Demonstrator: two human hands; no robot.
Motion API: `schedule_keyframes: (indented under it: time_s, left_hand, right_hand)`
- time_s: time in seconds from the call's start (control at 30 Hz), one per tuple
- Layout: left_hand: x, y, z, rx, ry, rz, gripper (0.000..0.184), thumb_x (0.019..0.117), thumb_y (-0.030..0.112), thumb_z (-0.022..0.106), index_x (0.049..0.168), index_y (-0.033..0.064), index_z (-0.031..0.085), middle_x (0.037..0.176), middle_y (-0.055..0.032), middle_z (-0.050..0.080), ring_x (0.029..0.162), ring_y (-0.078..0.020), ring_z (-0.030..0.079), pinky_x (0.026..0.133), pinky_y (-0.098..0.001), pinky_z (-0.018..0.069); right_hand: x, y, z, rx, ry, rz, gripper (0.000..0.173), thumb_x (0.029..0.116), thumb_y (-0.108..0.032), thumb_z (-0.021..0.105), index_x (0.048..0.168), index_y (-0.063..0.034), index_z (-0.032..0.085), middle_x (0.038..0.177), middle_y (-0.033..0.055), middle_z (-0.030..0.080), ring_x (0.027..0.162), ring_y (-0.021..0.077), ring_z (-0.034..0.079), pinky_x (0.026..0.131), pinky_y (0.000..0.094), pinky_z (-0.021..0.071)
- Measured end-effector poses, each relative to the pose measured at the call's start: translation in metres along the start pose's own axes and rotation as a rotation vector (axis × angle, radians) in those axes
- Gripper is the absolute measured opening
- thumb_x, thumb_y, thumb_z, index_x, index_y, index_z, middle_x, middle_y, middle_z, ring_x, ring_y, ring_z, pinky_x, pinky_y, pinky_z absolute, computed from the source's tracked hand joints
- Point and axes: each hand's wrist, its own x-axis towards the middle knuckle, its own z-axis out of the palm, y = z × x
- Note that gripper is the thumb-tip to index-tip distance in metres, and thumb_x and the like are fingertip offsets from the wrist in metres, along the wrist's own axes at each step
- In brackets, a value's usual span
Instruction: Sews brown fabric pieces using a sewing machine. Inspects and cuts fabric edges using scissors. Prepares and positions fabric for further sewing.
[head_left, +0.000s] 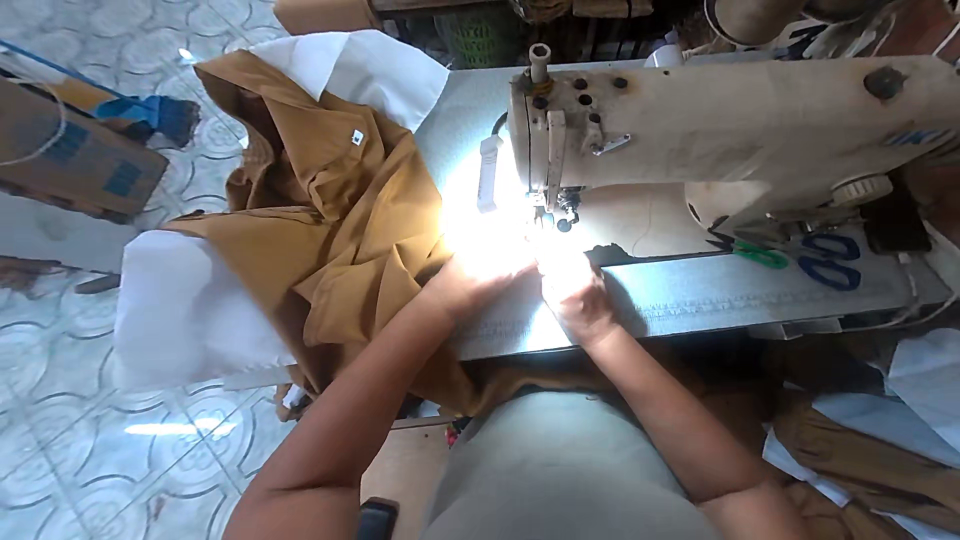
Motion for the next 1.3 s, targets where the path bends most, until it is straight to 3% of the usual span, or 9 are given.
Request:
schedule_keyframes:
  time_s: [0.07,0.2,0.47,0.67,0.9,1.0,1.1,1.23,1.3]
  left_hand:
    - [-0.004,0.005,0.002,0.045,0.008,-0.012,0.028,0.1014,0.005,0.053,0.118,0.0146,0.074,0.117,-0.0061,0.07,0.123,-0.029,0.061,0.101,-0.053,0.0475]
    - [-0.005,0.009,0.008,0.039,-0.01,-0.11,0.03,0.1017,0.006,0.053,0.12,0.0169,0.074,0.134,-0.0105,0.066,0.134,-0.0368,0.054,0.108,-0.066,0.0392]
    - [0.0,0.005,0.006,0.011,0.069,-0.108,0.027,0.1026,0.008,0.054,0.118,0.0159,0.075,0.13,-0.0101,0.068,0.131,-0.0344,0.057,0.107,-0.0612,0.0414]
    - [0.014,-0.008,0.009,0.066,0.093,-0.175,0.028,0.0997,0.002,0.055,0.113,0.017,0.075,0.119,-0.0069,0.07,0.117,-0.0336,0.063,0.095,-0.0629,0.0448]
    - [0.013,-0.012,0.022,-0.024,0.184,-0.213,0.027,0.1001,0.003,0.055,0.115,0.0135,0.074,0.121,-0.0113,0.069,0.118,-0.0332,0.062,0.106,-0.0608,0.0396]
    - [0.017,-0.008,0.02,-0.246,0.214,-0.431,0.019,0.1008,0.012,0.059,0.116,0.0075,0.07,0.113,-0.013,0.071,0.108,-0.029,0.068,0.095,-0.052,0.0528]
    - [0.021,0.008,0.004,-0.432,0.18,-0.61,0.017,0.1019,0.014,0.061,0.113,0.0015,0.067,0.1,-0.0164,0.07,0.092,-0.0285,0.069,0.086,-0.0492,0.0551]
    - [0.017,0.006,-0.006,-0.526,0.153,-0.573,0.014,0.0964,0.006,0.067,0.109,0.0006,0.067,0.1,-0.0143,0.071,0.091,-0.0226,0.069,0.086,-0.0412,0.0562]
    - [0.013,0.0,-0.003,-0.574,0.15,-0.51,0.021,0.0908,0.002,0.071,0.112,0.0008,0.069,0.111,-0.0141,0.071,0.102,-0.0223,0.068,0.094,-0.0416,0.0545]
  right_hand:
    - [-0.001,0.001,0.0,-0.002,0.006,-0.01,0.017,0.0928,-0.01,0.066,0.104,-0.0062,0.078,0.107,0.012,0.075,0.104,0.0309,0.071,0.083,0.0454,0.0593]
    - [-0.003,0.001,-0.001,0.022,-0.016,0.013,0.014,0.0913,-0.009,0.068,0.101,-0.0058,0.078,0.104,0.0144,0.074,0.101,0.033,0.07,0.081,0.0466,0.0585]
    - [0.006,-0.001,-0.005,0.048,-0.032,0.021,0.018,0.09,-0.006,0.066,0.104,-0.0029,0.077,0.105,0.0177,0.074,0.101,0.0357,0.071,0.083,0.0488,0.0585]
    - [0.035,0.003,-0.004,0.11,-0.109,0.052,0.019,0.0907,-0.007,0.07,0.108,-0.0042,0.077,0.11,0.0158,0.073,0.104,0.0352,0.069,0.086,0.0506,0.0564]
    - [0.035,-0.002,-0.012,0.055,-0.173,0.192,0.022,0.094,-0.01,0.068,0.114,-0.003,0.075,0.116,0.0178,0.071,0.109,0.0346,0.068,0.092,0.0483,0.057]
    - [0.033,-0.017,-0.022,0.116,-0.269,0.36,0.017,0.0964,-0.007,0.064,0.111,-0.0004,0.072,0.109,0.0195,0.071,0.096,0.0336,0.071,0.084,0.0505,0.059]
    - [0.029,-0.028,-0.019,0.387,-0.255,0.441,0.016,0.0976,-0.011,0.066,0.11,-0.0008,0.07,0.105,0.0186,0.07,0.094,0.0315,0.069,0.085,0.0502,0.0568]
    - [0.04,-0.031,-0.018,0.571,-0.198,0.551,0.014,0.1004,-0.02,0.066,0.105,-0.0063,0.069,0.093,0.0127,0.07,0.076,0.026,0.067,0.069,0.0478,0.0572]
    - [0.044,-0.022,-0.007,0.611,-0.138,0.547,0.013,0.0999,-0.018,0.065,0.099,-0.0057,0.069,0.084,0.011,0.069,0.069,0.0221,0.065,0.063,0.0432,0.0559]
